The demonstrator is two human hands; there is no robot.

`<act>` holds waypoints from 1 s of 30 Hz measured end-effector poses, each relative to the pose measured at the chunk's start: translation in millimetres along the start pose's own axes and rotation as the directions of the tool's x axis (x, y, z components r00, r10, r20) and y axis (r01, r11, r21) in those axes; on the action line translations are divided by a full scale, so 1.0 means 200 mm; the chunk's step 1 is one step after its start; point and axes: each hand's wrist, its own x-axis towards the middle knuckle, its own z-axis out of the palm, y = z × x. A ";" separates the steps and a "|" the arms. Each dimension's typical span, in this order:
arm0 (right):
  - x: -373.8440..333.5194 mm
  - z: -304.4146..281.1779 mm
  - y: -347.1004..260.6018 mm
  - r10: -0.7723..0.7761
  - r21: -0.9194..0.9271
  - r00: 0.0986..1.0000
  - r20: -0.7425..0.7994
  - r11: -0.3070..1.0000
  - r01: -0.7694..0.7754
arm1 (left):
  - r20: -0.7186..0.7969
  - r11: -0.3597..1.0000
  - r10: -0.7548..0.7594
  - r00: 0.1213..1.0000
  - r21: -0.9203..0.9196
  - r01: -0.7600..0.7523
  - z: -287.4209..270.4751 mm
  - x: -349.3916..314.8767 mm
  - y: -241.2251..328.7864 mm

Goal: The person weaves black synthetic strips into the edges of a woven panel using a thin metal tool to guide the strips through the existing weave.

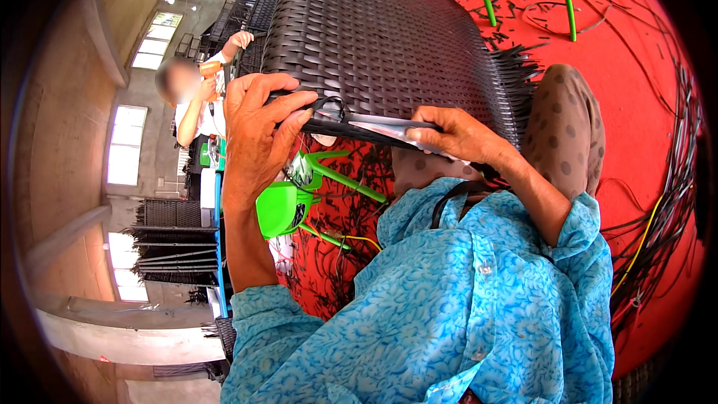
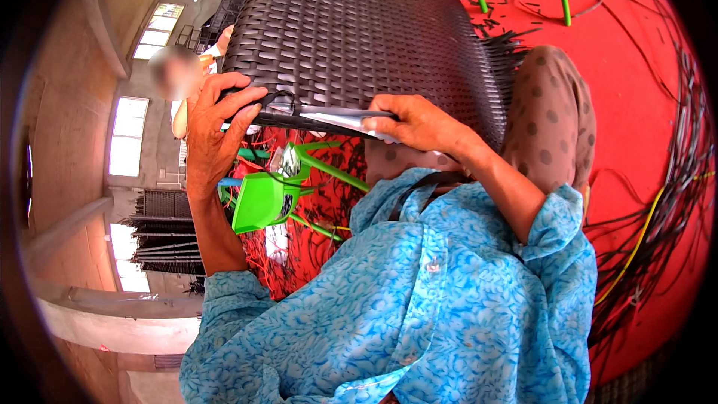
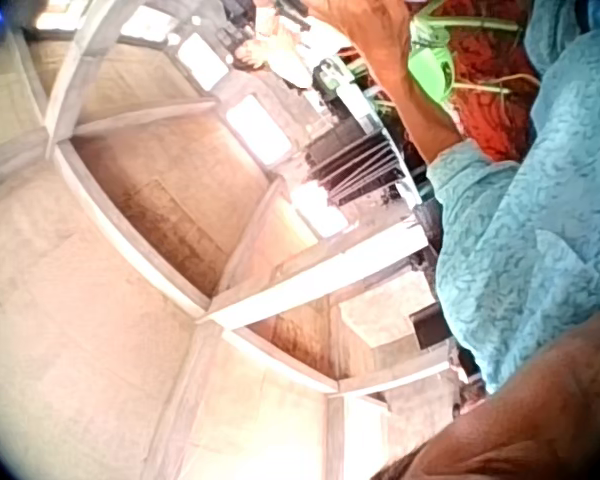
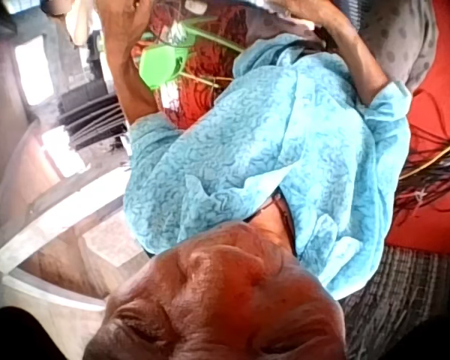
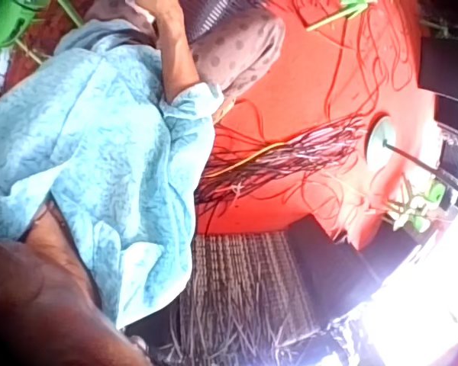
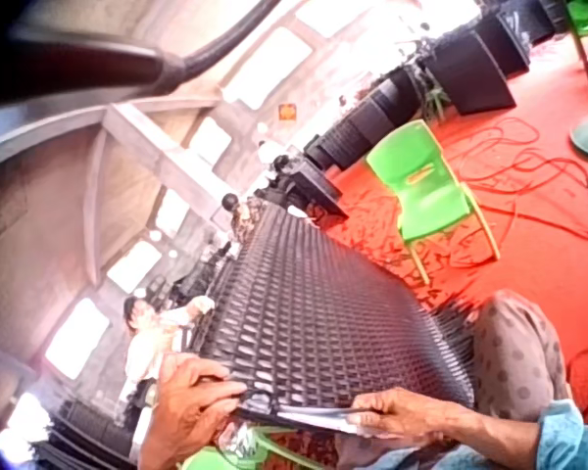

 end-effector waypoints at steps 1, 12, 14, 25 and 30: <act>-0.01 -0.01 0.01 0.001 0.001 1.000 0.002 1.000 -0.001 | -0.004 1.000 0.003 1.000 -0.001 -0.003 0.00 0.00 0.00; -0.43 -0.20 0.14 0.350 -0.252 0.936 -0.039 0.903 -0.349 | 0.031 0.999 -0.050 0.998 0.015 0.050 0.01 -0.04 -0.04; -0.48 -0.21 0.11 0.441 0.252 0.884 -0.155 0.883 -0.397 | 0.049 0.999 -0.047 0.998 -0.005 0.047 0.00 -0.03 -0.04; -0.31 -0.07 0.00 0.113 0.544 0.916 -0.384 0.830 0.125 | 0.183 0.966 -0.014 0.983 -0.251 0.061 -0.12 -0.03 -0.14; -0.10 0.04 -0.05 -0.146 0.247 0.923 -0.357 0.938 0.244 | 0.179 0.971 0.034 0.983 -0.237 0.010 -0.14 0.01 -0.12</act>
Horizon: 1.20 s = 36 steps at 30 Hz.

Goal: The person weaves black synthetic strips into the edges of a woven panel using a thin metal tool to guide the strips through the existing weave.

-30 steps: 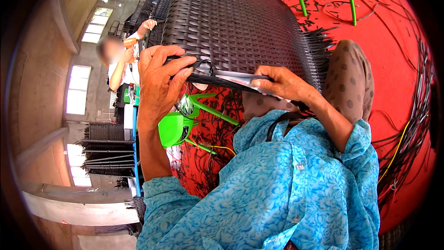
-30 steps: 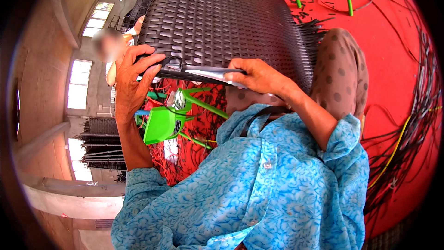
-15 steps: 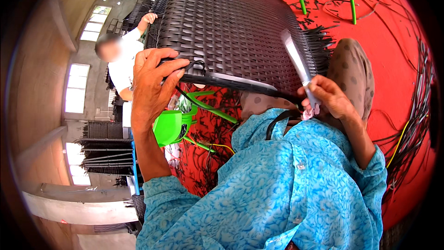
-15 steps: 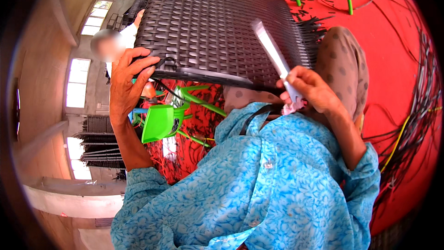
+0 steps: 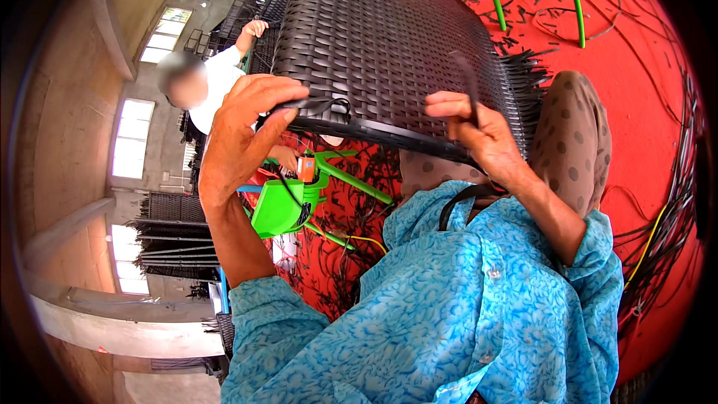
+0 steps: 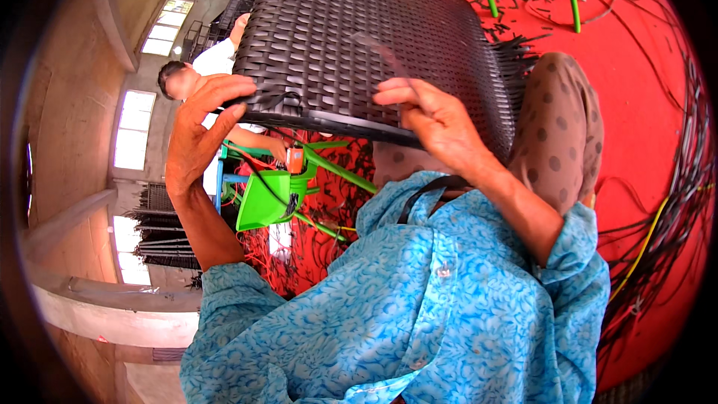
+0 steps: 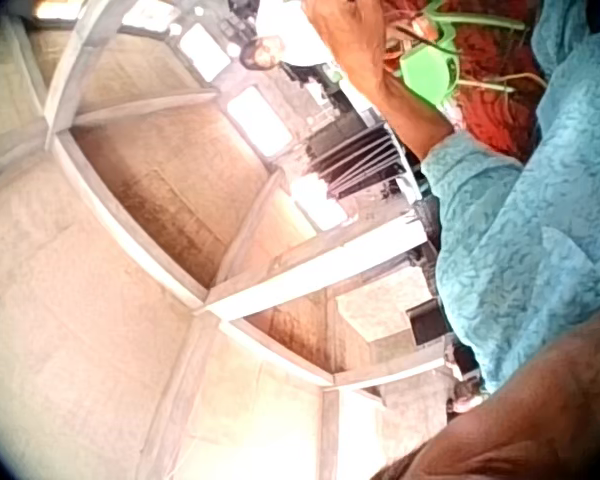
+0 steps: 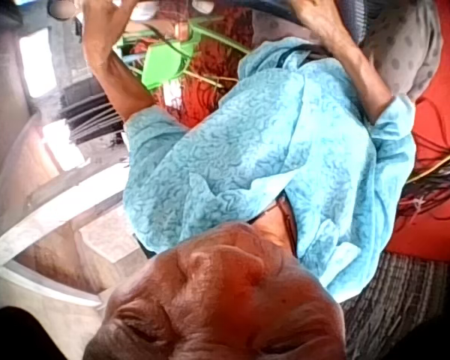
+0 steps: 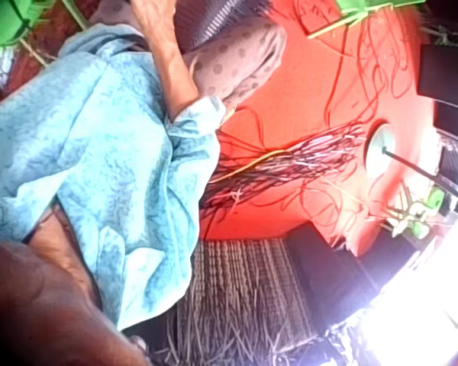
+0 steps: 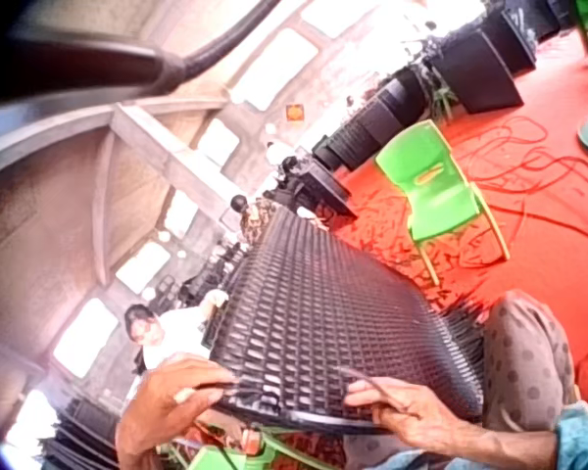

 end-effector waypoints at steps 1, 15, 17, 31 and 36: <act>0.03 0.05 -0.01 -0.064 -0.106 0.998 -0.007 0.992 0.063 | 0.000 1.000 0.003 1.000 -0.002 -0.003 -0.01 0.03 0.01; 0.14 0.28 0.14 -0.325 -0.475 0.946 -0.024 0.836 0.275 | 0.269 0.895 0.135 0.954 0.380 -0.234 0.12 0.23 0.05; 0.14 0.26 0.12 -0.344 -0.519 0.939 0.023 0.798 0.306 | 0.277 0.905 0.131 0.952 0.358 -0.229 0.13 0.23 0.04; 0.14 0.25 0.06 -0.098 -0.449 0.994 0.049 0.887 0.109 | 0.425 0.995 0.102 0.900 -0.021 -0.103 0.05 0.26 -0.04; 0.20 0.23 0.06 0.195 -0.143 0.973 0.126 0.974 -0.177 | 0.488 0.991 -0.006 0.873 0.121 -0.061 0.07 0.27 0.01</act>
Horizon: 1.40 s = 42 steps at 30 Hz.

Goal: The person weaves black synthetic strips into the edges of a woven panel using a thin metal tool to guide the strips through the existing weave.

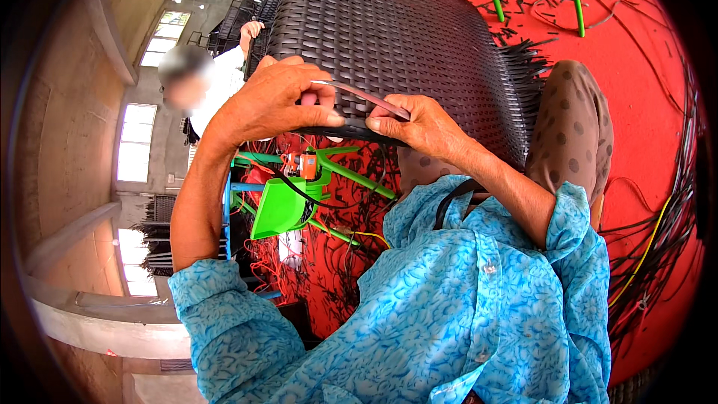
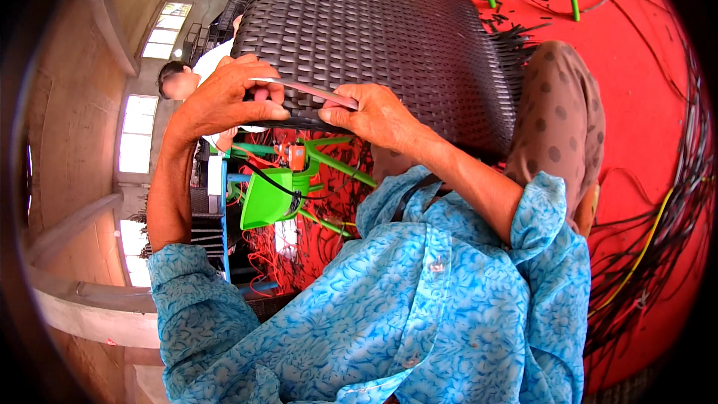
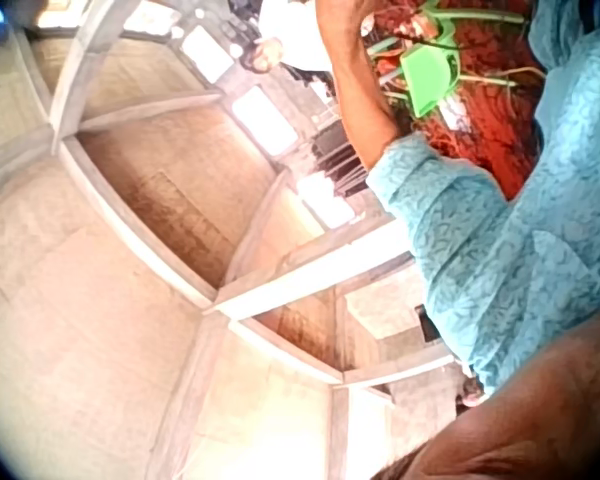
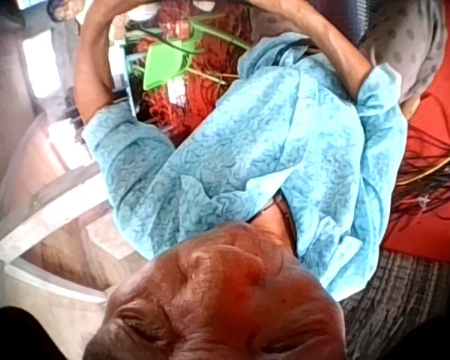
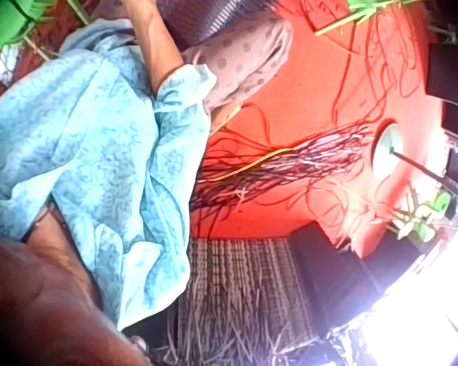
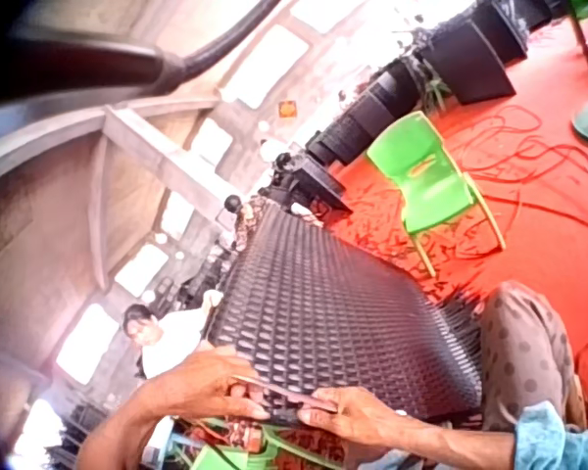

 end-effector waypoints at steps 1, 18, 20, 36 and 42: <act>0.00 0.00 -0.02 0.051 0.002 0.998 0.024 0.999 -0.051 | 0.046 0.999 -0.034 0.998 0.044 0.032 -0.01 0.00 0.02; -0.25 -0.26 0.23 0.309 -0.122 0.949 0.060 0.946 -0.300 | -0.172 0.892 -0.064 0.983 -0.452 -0.021 -0.03 -0.08 -0.11; -0.28 -0.28 0.25 0.367 -0.059 0.929 0.045 0.930 -0.364 | -0.316 0.901 -0.034 0.948 -0.421 -0.108 -0.02 -0.11 -0.12; -0.34 -0.32 0.12 0.441 -0.108 0.897 -0.039 0.890 -0.442 | -0.782 0.992 -0.063 0.620 0.019 0.125 0.17 -0.27 0.34; -0.44 -0.41 -0.06 0.326 -0.428 0.945 0.010 0.856 -0.291 | -0.621 0.974 0.135 0.772 0.225 0.010 0.50 -0.03 0.37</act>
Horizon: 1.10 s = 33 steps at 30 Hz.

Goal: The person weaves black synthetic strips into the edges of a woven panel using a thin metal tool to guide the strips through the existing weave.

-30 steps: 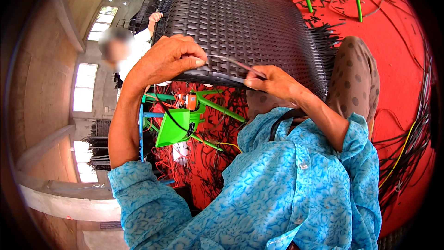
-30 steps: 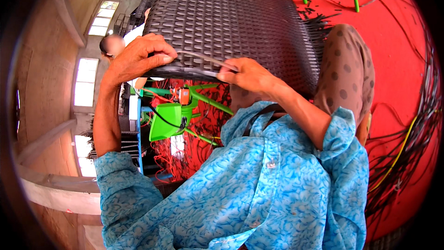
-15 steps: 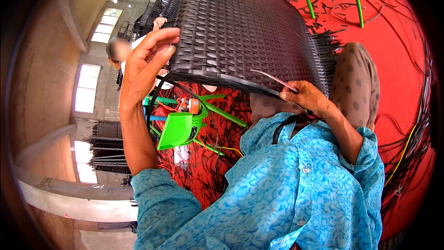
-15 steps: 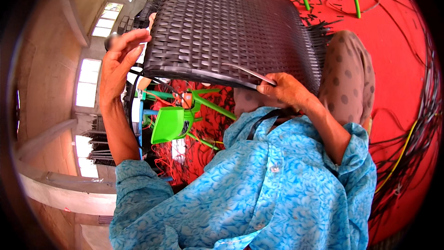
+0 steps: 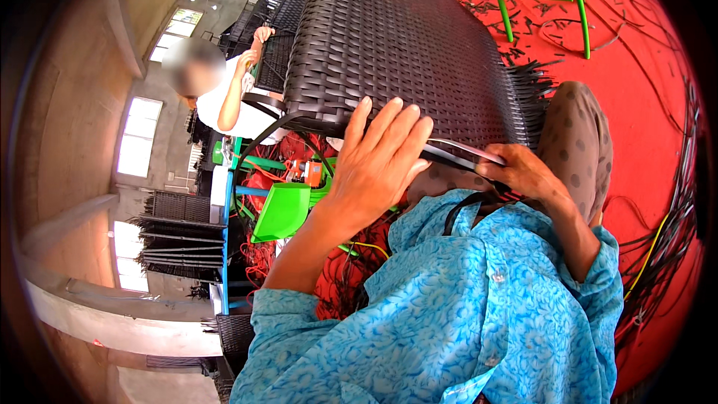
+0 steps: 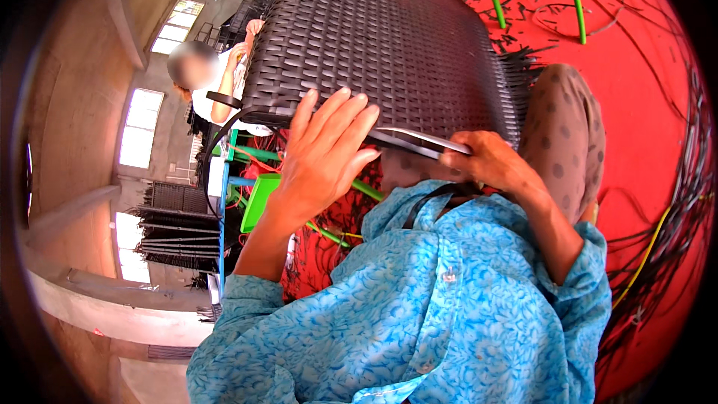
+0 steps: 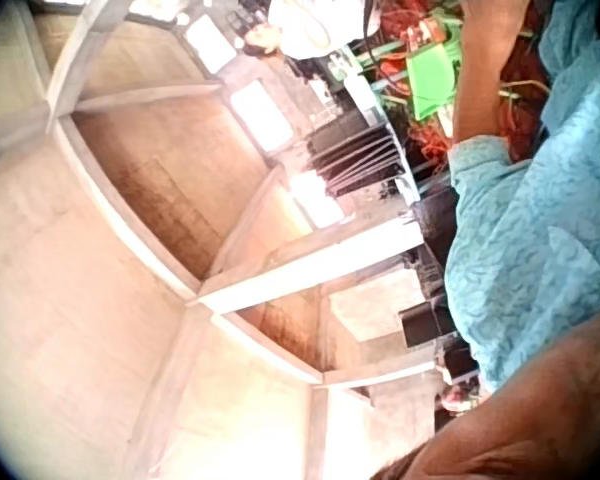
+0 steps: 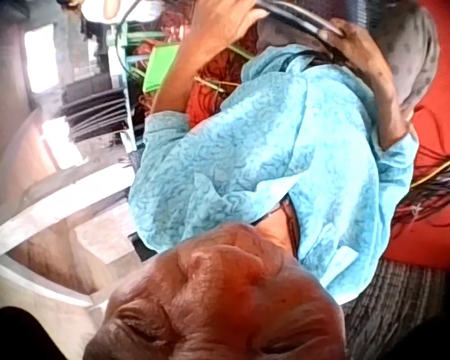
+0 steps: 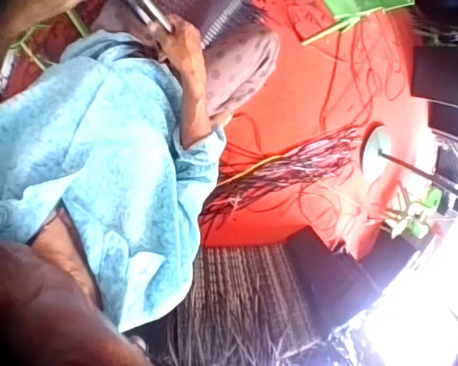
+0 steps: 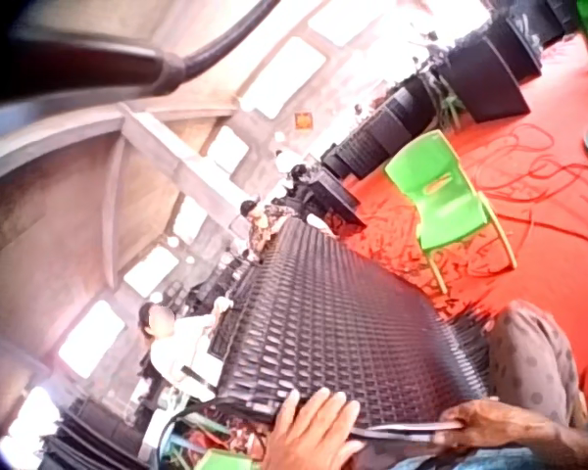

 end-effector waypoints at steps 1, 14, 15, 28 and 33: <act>-0.05 -0.02 -0.03 0.020 -0.054 1.000 0.002 0.998 -0.020 | 0.046 0.998 -0.061 0.997 -0.007 0.061 0.07 -0.02 -0.04; -1.46 -0.52 1.14 0.311 -0.081 0.599 -0.738 0.841 -0.536 | -0.114 0.988 -0.002 0.993 0.156 0.020 0.22 0.03 -0.02; -1.59 -0.53 1.22 0.265 -0.150 0.567 -0.780 0.801 -0.580 | -0.103 0.987 -0.014 0.995 0.160 0.030 0.22 0.01 -0.02; -0.50 -0.37 0.46 -0.039 -0.034 0.750 -0.660 0.999 0.022 | -0.145 0.858 0.324 0.935 -0.372 -0.355 0.58 0.02 0.32; 0.00 -0.02 -0.13 -0.124 0.096 0.973 -0.196 0.985 0.145 | 0.551 0.703 0.588 0.592 -0.710 -0.036 0.60 0.29 0.45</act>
